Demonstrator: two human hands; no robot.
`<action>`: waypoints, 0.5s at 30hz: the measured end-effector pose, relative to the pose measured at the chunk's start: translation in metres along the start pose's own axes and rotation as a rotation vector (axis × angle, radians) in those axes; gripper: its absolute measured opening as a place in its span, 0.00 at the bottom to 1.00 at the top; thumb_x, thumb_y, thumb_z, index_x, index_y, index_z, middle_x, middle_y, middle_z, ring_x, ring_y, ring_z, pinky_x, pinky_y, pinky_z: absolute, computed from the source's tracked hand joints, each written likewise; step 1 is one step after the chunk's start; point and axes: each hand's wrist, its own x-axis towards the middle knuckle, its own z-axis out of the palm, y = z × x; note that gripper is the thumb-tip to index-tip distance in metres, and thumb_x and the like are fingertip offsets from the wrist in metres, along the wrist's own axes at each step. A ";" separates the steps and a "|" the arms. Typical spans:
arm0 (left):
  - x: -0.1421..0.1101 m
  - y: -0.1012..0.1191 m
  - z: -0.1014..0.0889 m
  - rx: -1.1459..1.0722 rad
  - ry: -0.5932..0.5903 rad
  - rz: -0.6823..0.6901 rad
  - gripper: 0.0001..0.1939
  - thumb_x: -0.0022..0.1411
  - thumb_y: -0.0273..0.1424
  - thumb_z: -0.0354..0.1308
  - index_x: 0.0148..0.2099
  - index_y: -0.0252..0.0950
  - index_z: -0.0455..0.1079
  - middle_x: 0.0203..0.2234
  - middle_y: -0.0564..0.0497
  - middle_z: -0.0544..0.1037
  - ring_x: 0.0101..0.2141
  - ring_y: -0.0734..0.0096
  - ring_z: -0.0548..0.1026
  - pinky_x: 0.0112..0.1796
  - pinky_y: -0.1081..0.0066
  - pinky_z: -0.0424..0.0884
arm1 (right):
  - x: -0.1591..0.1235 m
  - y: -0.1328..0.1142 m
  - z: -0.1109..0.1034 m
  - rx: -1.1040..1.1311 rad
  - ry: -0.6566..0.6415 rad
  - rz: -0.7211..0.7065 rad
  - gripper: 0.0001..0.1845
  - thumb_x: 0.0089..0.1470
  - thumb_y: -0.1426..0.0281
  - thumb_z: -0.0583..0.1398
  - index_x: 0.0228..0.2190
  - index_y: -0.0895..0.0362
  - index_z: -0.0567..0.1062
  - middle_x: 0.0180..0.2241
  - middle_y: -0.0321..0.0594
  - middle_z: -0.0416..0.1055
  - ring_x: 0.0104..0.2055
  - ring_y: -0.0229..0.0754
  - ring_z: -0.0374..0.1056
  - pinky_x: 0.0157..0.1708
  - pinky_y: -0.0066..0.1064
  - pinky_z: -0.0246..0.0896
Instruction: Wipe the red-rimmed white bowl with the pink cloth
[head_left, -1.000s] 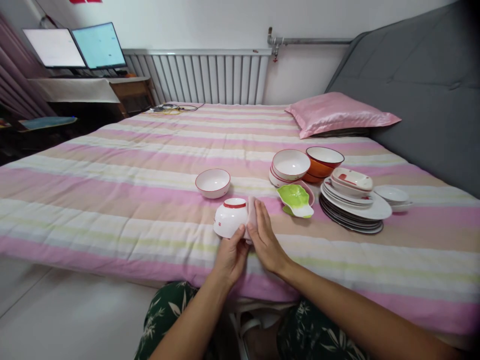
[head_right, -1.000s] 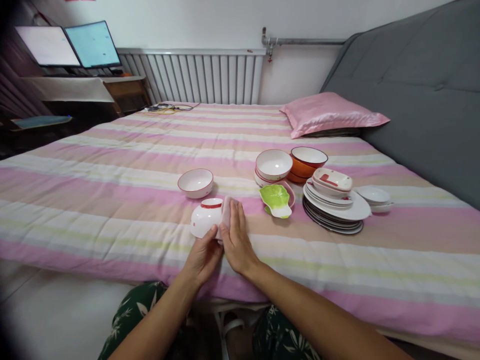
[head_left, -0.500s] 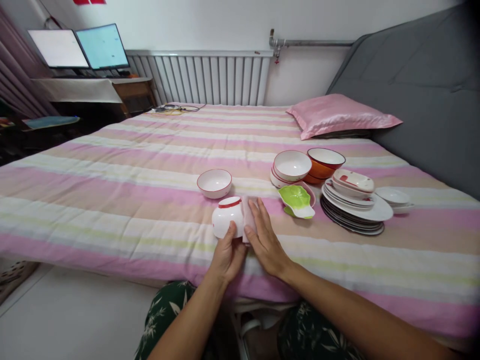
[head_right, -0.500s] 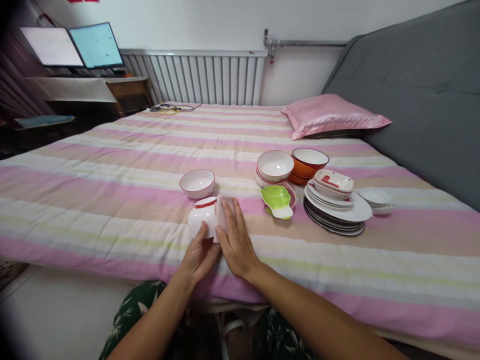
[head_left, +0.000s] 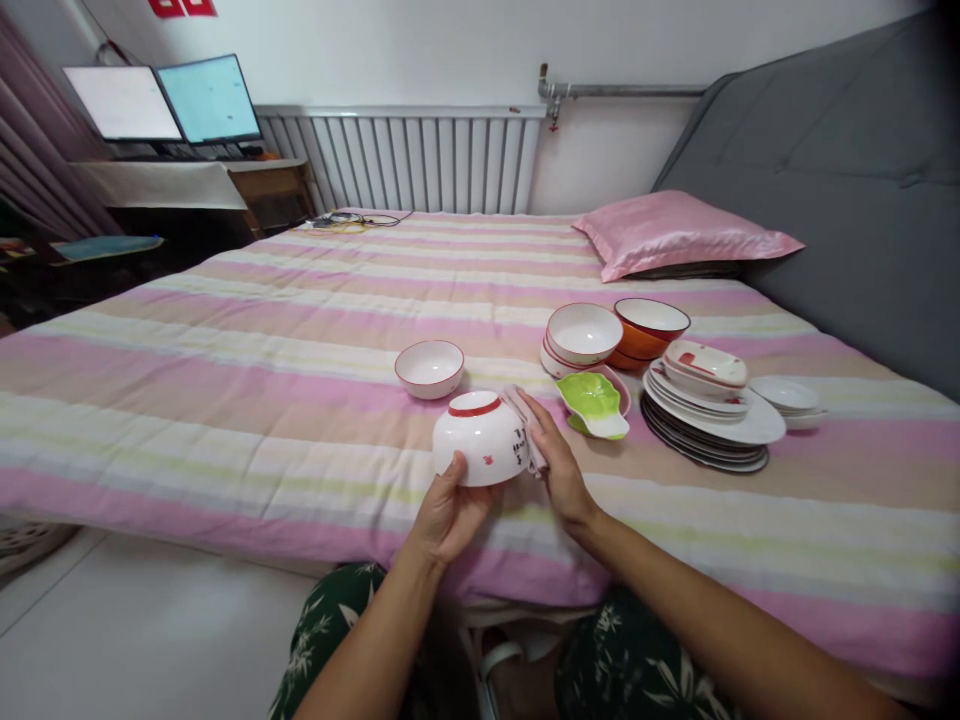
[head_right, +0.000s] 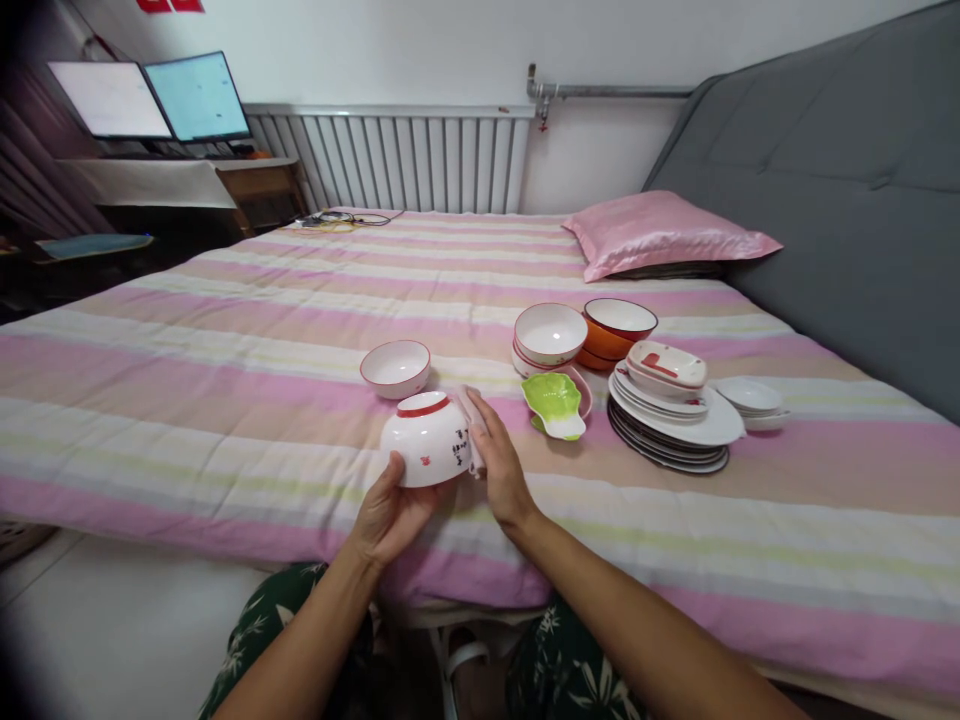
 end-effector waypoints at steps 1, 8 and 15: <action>-0.001 0.001 -0.001 0.009 -0.008 -0.004 0.28 0.61 0.29 0.56 0.62 0.42 0.56 0.49 0.46 0.75 0.50 0.60 0.72 0.52 0.61 0.66 | 0.001 -0.002 0.000 0.061 -0.004 0.022 0.29 0.63 0.59 0.40 0.62 0.53 0.46 0.65 0.37 0.45 0.65 0.40 0.44 0.60 0.40 0.50; -0.005 0.008 -0.011 0.135 -0.032 -0.055 0.36 0.48 0.31 0.68 0.59 0.41 0.61 0.44 0.47 0.78 0.47 0.58 0.74 0.53 0.61 0.65 | 0.007 -0.014 -0.005 0.568 -0.052 0.274 0.28 0.62 0.57 0.40 0.60 0.51 0.56 0.62 0.35 0.54 0.59 0.42 0.58 0.55 0.37 0.59; -0.009 0.021 -0.009 0.357 -0.149 -0.086 0.40 0.40 0.36 0.71 0.57 0.36 0.64 0.42 0.43 0.79 0.48 0.49 0.73 0.52 0.56 0.65 | 0.008 -0.022 -0.013 1.024 0.025 0.551 0.20 0.47 0.70 0.56 0.44 0.48 0.72 0.46 0.28 0.73 0.38 0.36 0.71 0.33 0.23 0.68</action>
